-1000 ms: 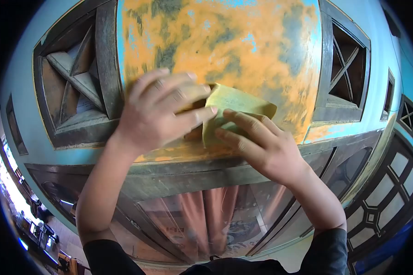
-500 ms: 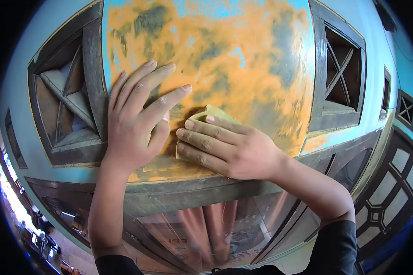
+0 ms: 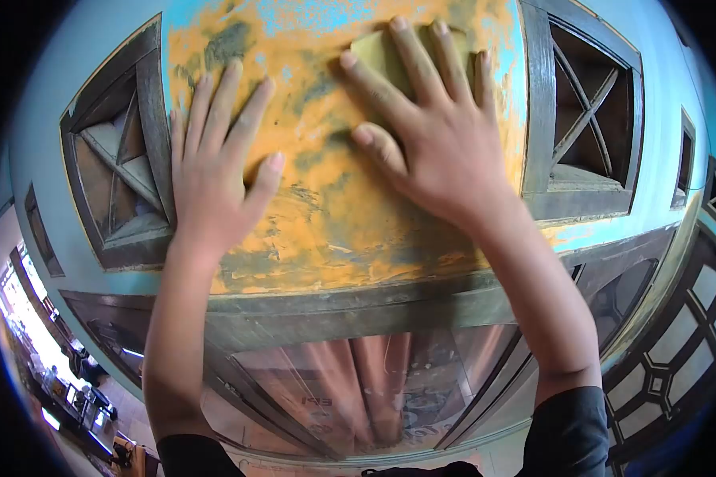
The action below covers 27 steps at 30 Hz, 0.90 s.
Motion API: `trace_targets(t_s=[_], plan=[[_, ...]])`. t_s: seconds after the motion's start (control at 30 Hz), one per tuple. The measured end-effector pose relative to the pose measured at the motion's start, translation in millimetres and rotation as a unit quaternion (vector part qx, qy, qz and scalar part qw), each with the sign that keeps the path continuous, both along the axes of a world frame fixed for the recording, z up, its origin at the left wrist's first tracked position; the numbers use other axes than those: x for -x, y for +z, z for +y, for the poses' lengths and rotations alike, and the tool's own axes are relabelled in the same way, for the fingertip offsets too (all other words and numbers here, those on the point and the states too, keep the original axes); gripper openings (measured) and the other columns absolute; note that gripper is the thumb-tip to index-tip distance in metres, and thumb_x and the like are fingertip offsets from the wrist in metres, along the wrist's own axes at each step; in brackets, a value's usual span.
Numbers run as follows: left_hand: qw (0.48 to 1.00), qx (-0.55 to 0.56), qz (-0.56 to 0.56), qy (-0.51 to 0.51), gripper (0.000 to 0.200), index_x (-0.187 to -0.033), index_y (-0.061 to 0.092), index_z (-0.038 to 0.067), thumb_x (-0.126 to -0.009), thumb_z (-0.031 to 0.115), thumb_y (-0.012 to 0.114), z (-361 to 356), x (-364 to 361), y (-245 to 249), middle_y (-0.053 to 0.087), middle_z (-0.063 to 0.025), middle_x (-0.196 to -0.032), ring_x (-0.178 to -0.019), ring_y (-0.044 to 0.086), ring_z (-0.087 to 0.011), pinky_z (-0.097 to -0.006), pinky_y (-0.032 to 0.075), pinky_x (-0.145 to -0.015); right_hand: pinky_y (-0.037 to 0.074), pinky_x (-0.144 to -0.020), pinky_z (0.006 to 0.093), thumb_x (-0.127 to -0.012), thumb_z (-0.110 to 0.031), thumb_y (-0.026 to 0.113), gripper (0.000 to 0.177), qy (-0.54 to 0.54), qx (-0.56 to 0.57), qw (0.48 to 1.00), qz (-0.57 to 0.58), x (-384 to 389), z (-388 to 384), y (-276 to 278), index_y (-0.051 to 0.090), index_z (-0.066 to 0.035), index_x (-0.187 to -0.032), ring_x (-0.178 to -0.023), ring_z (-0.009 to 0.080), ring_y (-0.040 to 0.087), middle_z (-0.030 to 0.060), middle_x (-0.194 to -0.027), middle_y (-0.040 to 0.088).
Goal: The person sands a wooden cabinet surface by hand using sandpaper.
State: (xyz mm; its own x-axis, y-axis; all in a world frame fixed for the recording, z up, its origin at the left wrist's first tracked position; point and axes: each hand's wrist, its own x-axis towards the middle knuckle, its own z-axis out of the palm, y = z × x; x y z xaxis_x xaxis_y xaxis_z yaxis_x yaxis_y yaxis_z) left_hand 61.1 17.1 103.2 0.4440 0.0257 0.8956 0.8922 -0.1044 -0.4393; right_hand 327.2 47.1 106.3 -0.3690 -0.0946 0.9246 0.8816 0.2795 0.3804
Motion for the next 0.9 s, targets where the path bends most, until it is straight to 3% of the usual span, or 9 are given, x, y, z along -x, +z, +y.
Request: trace_targets(t_s=[0.1, 0.3, 0.33, 0.37, 0.53, 0.63, 0.8, 0.83, 0.9], plan=[[0.999, -0.038, -0.002, 0.008, 0.065, -0.159, 0.042, 0.027, -0.097, 0.038, 0.056, 8.9, -4.7, 25.9, 0.031, -0.0086, -0.169, -0.155, 0.025, -0.037, -0.061, 0.016, -0.124, 0.021, -0.12, 0.0702, -0.099, -0.057, 0.05, 0.062, 0.019, 0.012, 1.0, 0.003, -1.5, -2.5, -19.0, 0.045, -0.034, -0.156, -0.152, 0.0382, 0.032, 0.0083, -0.164, 0.038], [0.996, -0.084, -0.004, 0.008, 0.059, -0.161, 0.039, 0.031, -0.104, 0.042, 0.049, 19.6, -11.3, 40.3, 0.029, -0.0046, -0.17, -0.157, 0.023, -0.0364, -0.0621, 0.014, -0.125, 0.021, -0.119, 0.07, -0.098, -0.048, 0.053, 0.062, 0.021, -0.008, 0.999, 0.035, 1.8, 0.0, -5.3, 0.045, -0.028, -0.156, -0.151, 0.035, 0.033, 0.0058, -0.163, 0.04], [0.996, -0.083, -0.007, 0.011, 0.058, -0.16, 0.039, 0.031, -0.104, 0.042, 0.048, 19.4, -11.6, 39.9, 0.029, -0.0043, -0.17, -0.157, 0.024, -0.0358, -0.0615, 0.014, -0.125, 0.015, -0.123, 0.0655, -0.101, -0.045, 0.05, 0.062, 0.017, -0.002, 0.999, 0.042, 4.5, -2.7, 3.7, 0.039, -0.029, -0.16, -0.154, 0.0369, 0.028, 0.0082, -0.166, 0.036], [0.996, -0.084, -0.01, 0.014, 0.058, -0.16, 0.039, 0.031, -0.104, 0.042, 0.048, 19.4, -11.6, 39.6, 0.029, -0.004, -0.17, -0.157, 0.024, -0.0352, -0.0608, 0.014, -0.125, 0.007, -0.126, 0.0626, -0.108, -0.047, 0.03, 0.064, -0.032, 0.032, 0.999, 0.021, 4.6, -5.4, 17.9, 0.024, -0.018, -0.165, -0.158, 0.0408, 0.015, 0.0162, -0.171, 0.02], [0.998, -0.067, -0.015, -0.003, 0.057, -0.16, 0.041, 0.03, -0.104, 0.04, 0.047, 17.2, -8.9, 28.7, 0.031, -0.0041, -0.169, -0.156, 0.024, -0.0344, -0.058, 0.014, -0.126, 0.015, -0.123, 0.0647, -0.102, -0.045, 0.049, 0.061, -0.014, -0.019, 0.997, 0.075, 18.0, 2.2, 2.5, 0.04, -0.028, -0.16, -0.154, 0.0366, 0.028, 0.0083, -0.166, 0.035], [0.998, -0.063, -0.02, -0.008, 0.057, -0.159, 0.042, 0.03, -0.104, 0.039, 0.048, 13.7, -8.1, 19.0, 0.032, -0.0042, -0.169, -0.156, 0.025, -0.0345, -0.0575, 0.015, -0.126, 0.02, -0.12, 0.0699, -0.099, -0.043, 0.053, 0.06, -0.006, 0.001, 0.997, 0.077, 11.9, 0.7, -27.5, 0.044, -0.03, -0.157, -0.152, 0.0362, 0.032, 0.0072, -0.165, 0.037], [0.998, -0.059, -0.02, -0.008, 0.057, -0.159, 0.042, 0.03, -0.103, 0.039, 0.049, 11.7, -7.9, 13.1, 0.033, -0.0042, -0.168, -0.155, 0.027, -0.0345, -0.0576, 0.016, -0.126, 0.015, -0.124, 0.0609, -0.106, -0.04, 0.043, 0.054, -0.012, -0.024, 0.996, 0.085, 17.8, 3.2, 9.7, 0.042, -0.028, -0.159, -0.154, 0.0363, 0.028, 0.0084, -0.167, 0.034], [0.998, -0.06, -0.021, -0.004, 0.057, -0.159, 0.042, 0.03, -0.103, 0.039, 0.049, 11.4, -7.9, 13.1, 0.033, -0.0042, -0.168, -0.155, 0.027, -0.0345, -0.0576, 0.016, -0.126, 0.009, -0.126, 0.0616, -0.108, -0.041, 0.033, 0.061, -0.061, 0.044, 0.991, 0.108, 28.3, -13.6, 25.1, 0.029, -0.017, -0.164, -0.158, 0.0397, 0.016, 0.017, -0.17, 0.022], [0.998, -0.061, -0.023, -0.003, 0.057, -0.159, 0.042, 0.03, -0.103, 0.038, 0.049, 11.3, -8.2, 12.4, 0.034, -0.0042, -0.168, -0.155, 0.028, -0.0346, -0.0578, 0.017, -0.126, 0.01, -0.126, 0.0595, -0.108, -0.039, 0.035, 0.06, -0.058, 0.053, 0.99, 0.12, 33.0, -8.1, 34.8, 0.031, -0.016, -0.163, -0.158, 0.0392, 0.016, 0.0174, -0.17, 0.023]])
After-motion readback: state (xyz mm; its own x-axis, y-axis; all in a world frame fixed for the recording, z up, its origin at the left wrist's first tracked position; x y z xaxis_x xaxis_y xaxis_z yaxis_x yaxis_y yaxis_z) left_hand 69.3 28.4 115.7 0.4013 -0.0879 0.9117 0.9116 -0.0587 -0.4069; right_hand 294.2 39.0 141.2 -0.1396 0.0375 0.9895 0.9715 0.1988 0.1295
